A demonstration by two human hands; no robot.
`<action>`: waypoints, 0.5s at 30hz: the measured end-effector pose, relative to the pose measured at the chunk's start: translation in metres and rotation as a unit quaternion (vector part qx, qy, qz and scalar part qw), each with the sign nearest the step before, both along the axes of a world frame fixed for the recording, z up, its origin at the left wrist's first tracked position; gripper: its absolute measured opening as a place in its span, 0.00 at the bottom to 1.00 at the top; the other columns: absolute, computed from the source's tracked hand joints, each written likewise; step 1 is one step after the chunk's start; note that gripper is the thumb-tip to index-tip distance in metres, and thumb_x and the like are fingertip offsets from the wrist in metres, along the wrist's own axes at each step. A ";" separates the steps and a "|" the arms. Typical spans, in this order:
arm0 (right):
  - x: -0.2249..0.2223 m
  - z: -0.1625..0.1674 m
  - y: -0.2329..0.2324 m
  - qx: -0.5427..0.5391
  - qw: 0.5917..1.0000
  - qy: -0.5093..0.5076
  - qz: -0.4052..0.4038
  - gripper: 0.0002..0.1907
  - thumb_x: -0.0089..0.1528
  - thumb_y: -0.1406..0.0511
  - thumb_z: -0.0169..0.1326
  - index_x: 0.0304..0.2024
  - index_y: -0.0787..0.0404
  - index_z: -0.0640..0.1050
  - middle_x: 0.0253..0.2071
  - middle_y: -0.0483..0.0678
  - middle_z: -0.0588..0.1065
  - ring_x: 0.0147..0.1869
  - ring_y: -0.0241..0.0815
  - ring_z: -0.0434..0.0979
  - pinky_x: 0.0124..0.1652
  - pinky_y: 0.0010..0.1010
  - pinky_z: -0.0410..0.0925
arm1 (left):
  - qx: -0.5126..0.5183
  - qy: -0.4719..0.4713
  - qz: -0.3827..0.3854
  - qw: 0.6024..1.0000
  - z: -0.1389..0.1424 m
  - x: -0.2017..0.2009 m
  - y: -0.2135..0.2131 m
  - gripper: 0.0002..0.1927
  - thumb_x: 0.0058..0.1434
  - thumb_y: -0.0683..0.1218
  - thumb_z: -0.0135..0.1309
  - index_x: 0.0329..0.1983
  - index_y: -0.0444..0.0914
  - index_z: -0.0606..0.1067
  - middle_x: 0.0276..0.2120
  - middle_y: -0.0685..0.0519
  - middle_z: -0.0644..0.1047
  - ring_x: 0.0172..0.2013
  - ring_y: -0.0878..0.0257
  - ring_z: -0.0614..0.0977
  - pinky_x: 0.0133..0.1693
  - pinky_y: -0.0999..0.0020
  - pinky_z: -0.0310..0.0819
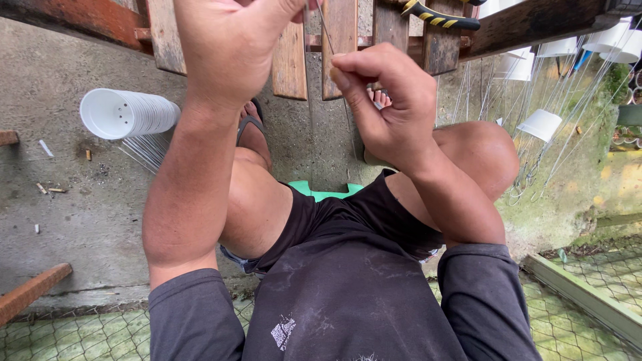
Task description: The person bends metal wires into hooks using pliers and attaches them to a white plastic cup. They repeat the bending process for multiple wires and then thread the wires through holes in the cup to create a hanging planter.
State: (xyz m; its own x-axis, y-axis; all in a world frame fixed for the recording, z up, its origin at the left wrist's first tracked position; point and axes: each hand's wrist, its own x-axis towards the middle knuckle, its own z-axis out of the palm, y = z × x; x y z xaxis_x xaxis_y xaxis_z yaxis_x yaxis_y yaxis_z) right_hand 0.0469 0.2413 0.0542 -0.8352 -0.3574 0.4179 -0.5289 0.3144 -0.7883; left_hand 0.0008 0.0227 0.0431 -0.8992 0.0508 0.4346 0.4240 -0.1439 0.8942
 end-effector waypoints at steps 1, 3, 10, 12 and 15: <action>0.002 0.001 -0.001 0.014 1.000 -0.009 -0.004 0.09 0.72 0.76 0.63 0.53 0.66 0.79 0.38 0.49 0.78 0.40 0.35 0.79 0.39 0.22 0.71 | 0.006 -0.017 0.000 1.000 0.002 0.001 0.003 0.06 0.77 0.38 0.61 0.41 0.31 0.80 0.33 0.54 0.81 0.33 0.70 0.82 0.35 0.79 0.77; 0.004 0.003 -0.003 0.014 0.999 -0.028 0.006 0.09 0.73 0.76 0.62 0.54 0.66 0.78 0.41 0.49 0.80 0.43 0.35 0.82 0.43 0.22 0.74 | 0.016 -0.059 0.006 0.998 0.005 0.003 0.009 0.07 0.71 0.39 0.63 0.36 0.33 0.80 0.28 0.57 0.79 0.28 0.73 0.77 0.30 0.81 0.71; 0.002 -0.012 -0.015 -0.068 0.996 -0.056 0.021 0.17 0.74 0.76 0.60 0.63 0.65 0.72 0.45 0.49 0.80 0.47 0.35 0.84 0.47 0.23 0.79 | 0.060 0.011 -0.022 0.998 0.001 0.009 0.021 0.06 0.79 0.39 0.63 0.43 0.32 0.80 0.34 0.55 0.80 0.34 0.71 0.80 0.37 0.79 0.75; 0.001 -0.016 -0.015 -0.078 0.996 -0.048 0.023 0.18 0.75 0.76 0.60 0.64 0.65 0.71 0.46 0.48 0.80 0.46 0.33 0.84 0.45 0.21 0.79 | 0.059 0.028 -0.022 0.998 -0.002 0.010 0.022 0.04 0.80 0.39 0.62 0.47 0.32 0.80 0.36 0.54 0.82 0.35 0.70 0.82 0.38 0.78 0.77; 0.000 -0.020 -0.012 -0.088 0.995 -0.034 0.027 0.18 0.75 0.77 0.59 0.65 0.64 0.71 0.45 0.49 0.79 0.44 0.33 0.83 0.43 0.21 0.79 | 0.058 0.013 -0.005 0.998 -0.005 0.010 0.024 0.04 0.76 0.40 0.61 0.45 0.32 0.81 0.33 0.54 0.81 0.31 0.71 0.79 0.33 0.80 0.73</action>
State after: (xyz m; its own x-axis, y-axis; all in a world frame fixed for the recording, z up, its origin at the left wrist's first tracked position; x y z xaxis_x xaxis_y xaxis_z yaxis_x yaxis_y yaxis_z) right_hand 0.0468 0.2289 0.0346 -0.8455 -0.3290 0.4206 -0.4846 0.1415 -0.8632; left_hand 0.0111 0.0467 0.0379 -0.8874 0.0071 0.4610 0.4448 -0.2497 0.8601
